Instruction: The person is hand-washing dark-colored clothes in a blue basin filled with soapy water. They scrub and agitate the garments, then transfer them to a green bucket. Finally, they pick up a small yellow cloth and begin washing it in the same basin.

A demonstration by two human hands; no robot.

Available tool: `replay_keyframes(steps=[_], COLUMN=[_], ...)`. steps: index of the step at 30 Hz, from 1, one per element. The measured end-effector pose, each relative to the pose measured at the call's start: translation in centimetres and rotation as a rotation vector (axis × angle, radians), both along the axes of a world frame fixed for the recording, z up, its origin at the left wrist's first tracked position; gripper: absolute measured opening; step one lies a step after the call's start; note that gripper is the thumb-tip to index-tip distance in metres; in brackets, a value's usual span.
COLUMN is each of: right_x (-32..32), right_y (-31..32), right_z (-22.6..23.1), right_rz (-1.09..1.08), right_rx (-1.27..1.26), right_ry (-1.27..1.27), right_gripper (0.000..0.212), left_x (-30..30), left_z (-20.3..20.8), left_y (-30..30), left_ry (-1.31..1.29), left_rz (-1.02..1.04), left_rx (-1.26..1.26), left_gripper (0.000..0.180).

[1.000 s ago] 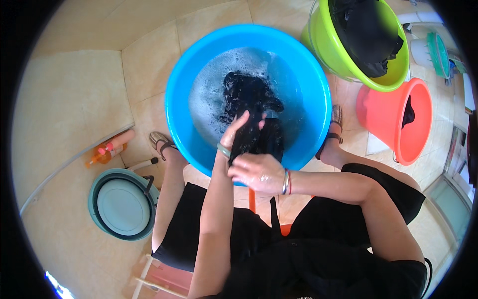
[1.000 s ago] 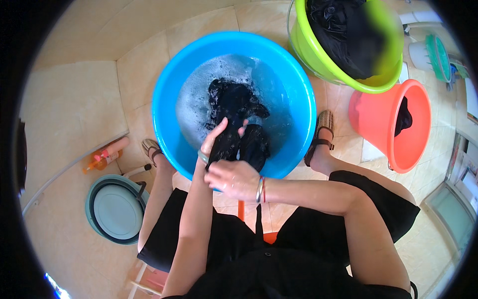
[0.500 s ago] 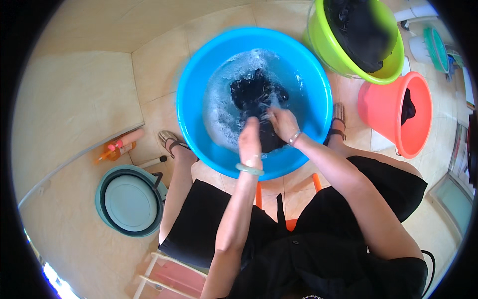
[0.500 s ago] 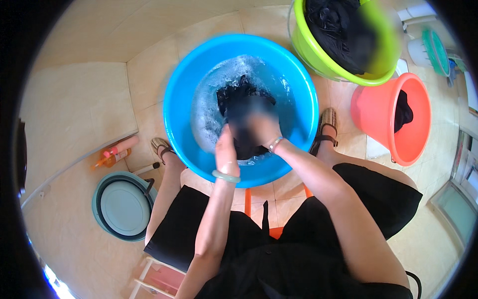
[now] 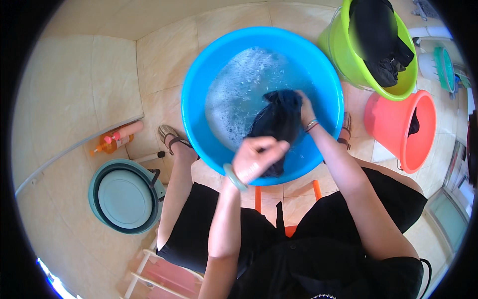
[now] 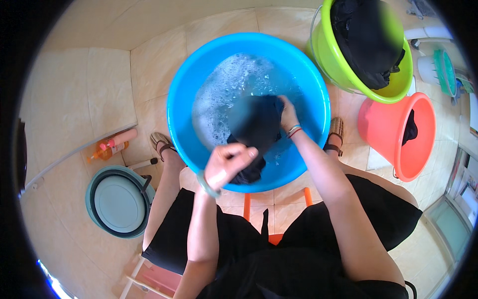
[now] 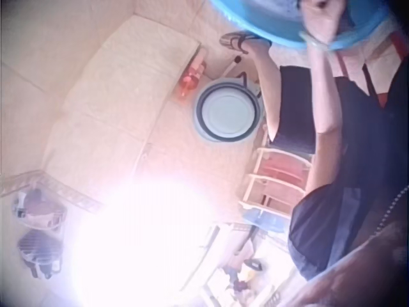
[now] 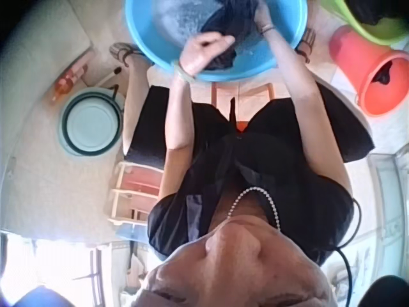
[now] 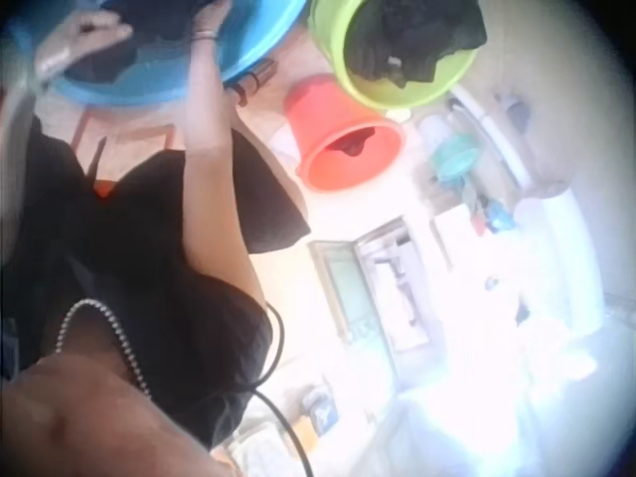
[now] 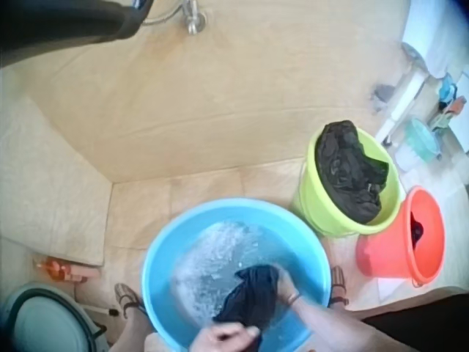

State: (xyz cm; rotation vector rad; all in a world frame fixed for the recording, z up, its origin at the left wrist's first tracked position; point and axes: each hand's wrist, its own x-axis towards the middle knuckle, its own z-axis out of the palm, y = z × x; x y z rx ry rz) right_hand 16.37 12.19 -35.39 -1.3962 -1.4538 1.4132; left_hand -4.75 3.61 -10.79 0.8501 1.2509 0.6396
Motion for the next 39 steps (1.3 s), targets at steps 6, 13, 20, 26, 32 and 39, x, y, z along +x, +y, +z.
replay_keyframes(steps=[6,13,20,26,32,39], right_x=[-0.3,-6.2,-7.6,-9.2,-9.3,-14.5], right_y=[1.7,1.7,4.8,1.0,-5.5,-6.8], right_z=[6.9,6.2,-0.1,8.0,19.7,20.1], right_rz=[0.248,0.312,0.345,0.451,0.821,0.523], right_rx=[0.122,0.006,0.033,0.310,0.462,0.560], right_ry=[-0.665,-0.919,-0.988,-0.290,-0.223,-0.289], right_gripper=[0.055,0.075,0.060,0.045,0.018,0.029], left_x=[-7.1,-4.6,0.4,-2.5,-2.6,-3.5], left_z=[-11.6,-17.0,-18.7,-16.7,-14.0,-18.7], left_y=[-1.3,-0.8,0.6,3.0,4.6,1.1], left_ry=[0.877,0.468,-0.327,-0.516,-0.977,-1.704], left_rz=[-0.077,0.476,0.934,0.891,0.869,0.361], left_rx=[-0.013,0.152,-0.324,-0.256,-0.245,-0.361], left_gripper=[0.041,0.045,0.060,0.075,0.050,0.089])
